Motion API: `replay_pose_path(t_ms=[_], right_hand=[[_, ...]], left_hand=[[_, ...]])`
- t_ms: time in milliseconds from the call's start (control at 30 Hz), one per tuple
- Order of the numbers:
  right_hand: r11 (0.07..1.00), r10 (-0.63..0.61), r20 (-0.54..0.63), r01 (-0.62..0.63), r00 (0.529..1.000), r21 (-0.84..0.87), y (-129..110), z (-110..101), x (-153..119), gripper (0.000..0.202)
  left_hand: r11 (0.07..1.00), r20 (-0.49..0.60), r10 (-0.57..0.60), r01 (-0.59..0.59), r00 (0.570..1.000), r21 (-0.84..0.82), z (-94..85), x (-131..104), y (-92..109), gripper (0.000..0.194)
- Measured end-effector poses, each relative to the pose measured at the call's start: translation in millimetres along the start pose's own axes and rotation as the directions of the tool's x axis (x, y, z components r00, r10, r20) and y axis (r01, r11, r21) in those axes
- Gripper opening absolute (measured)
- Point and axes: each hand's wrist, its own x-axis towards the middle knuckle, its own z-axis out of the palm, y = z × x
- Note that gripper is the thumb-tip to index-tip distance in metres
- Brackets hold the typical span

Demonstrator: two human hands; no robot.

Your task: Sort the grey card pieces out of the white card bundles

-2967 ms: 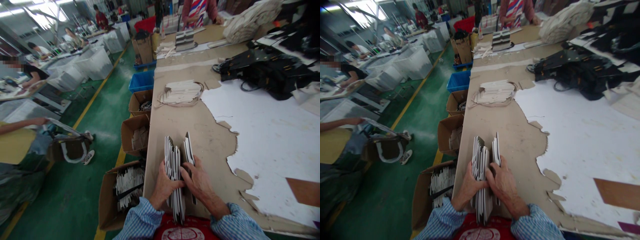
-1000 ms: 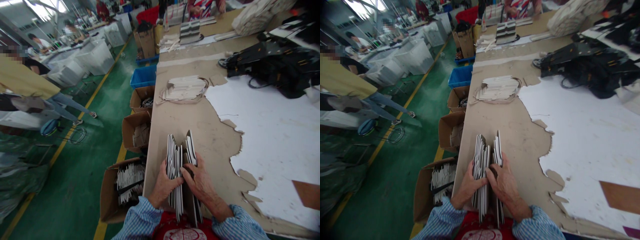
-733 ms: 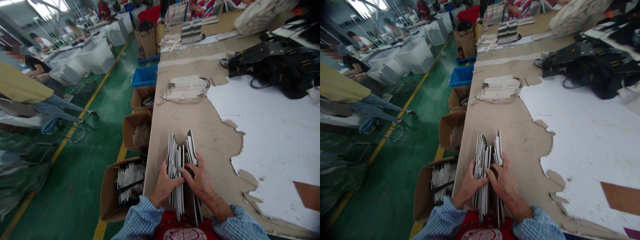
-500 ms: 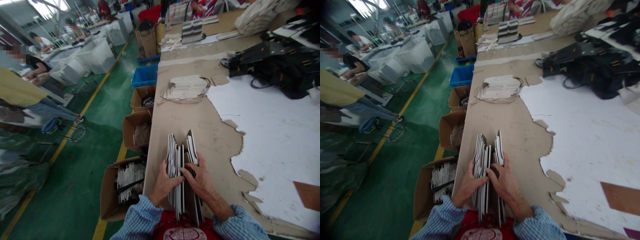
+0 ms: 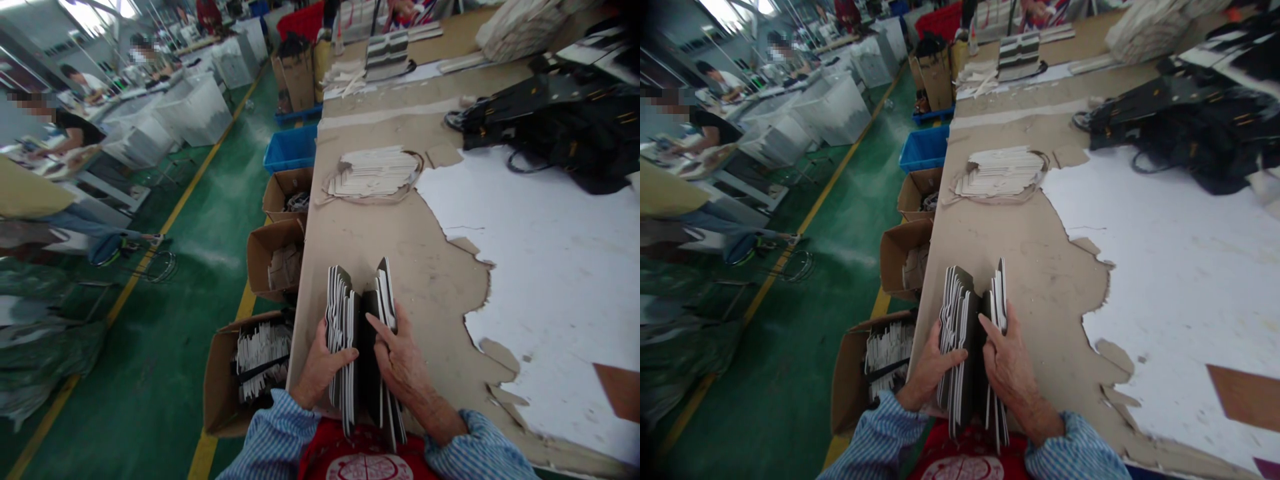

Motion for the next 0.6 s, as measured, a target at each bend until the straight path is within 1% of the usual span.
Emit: replay_pose_path(t_ms=[100, 167, 267, 367, 467, 533, 600], right_hand=[[0.999, -0.019, 0.032, 0.020, 0.999, -0.027, -1, -2, 1, 0.038], [0.999, -0.004, 0.067, 0.007, 0.998, -0.045, -4, -6, 1, 0.035], [0.996, 0.025, 0.114, -0.016, 0.993, -0.083, -10, -13, 3, 0.039], [0.994, 0.040, 0.149, -0.024, 0.988, -0.108, -13, -18, 4, 0.044], [0.992, 0.076, 0.187, -0.055, 0.979, -0.115, -15, -19, 5, 0.045], [0.989, 0.101, 0.206, -0.076, 0.973, -0.125, -16, -19, 6, 0.046], [0.988, 0.099, 0.212, -0.072, 0.972, -0.133, -18, -19, 6, 0.046]], left_hand=[[1.000, -0.012, -0.009, 0.009, 1.000, 0.005, -1.7, 2, -2, 0.099], [1.000, -0.007, -0.023, 0.023, 1.000, -0.006, -2.5, 4, -3, 0.105], [0.999, 0.009, -0.032, 0.031, 0.999, 0.018, -3.8, 4, 0, 0.111], [0.995, 0.027, -0.037, 0.035, 0.999, 0.098, -5.4, 4, 2, 0.110], [0.986, 0.038, -0.034, 0.027, 0.999, 0.165, -6.7, 4, -1, 0.112], [0.985, 0.062, -0.019, 0.008, 0.998, 0.172, -6.9, 5, -3, 0.111], [0.986, 0.072, -0.009, -0.003, 0.997, 0.169, -6.4, 5, -4, 0.110]])
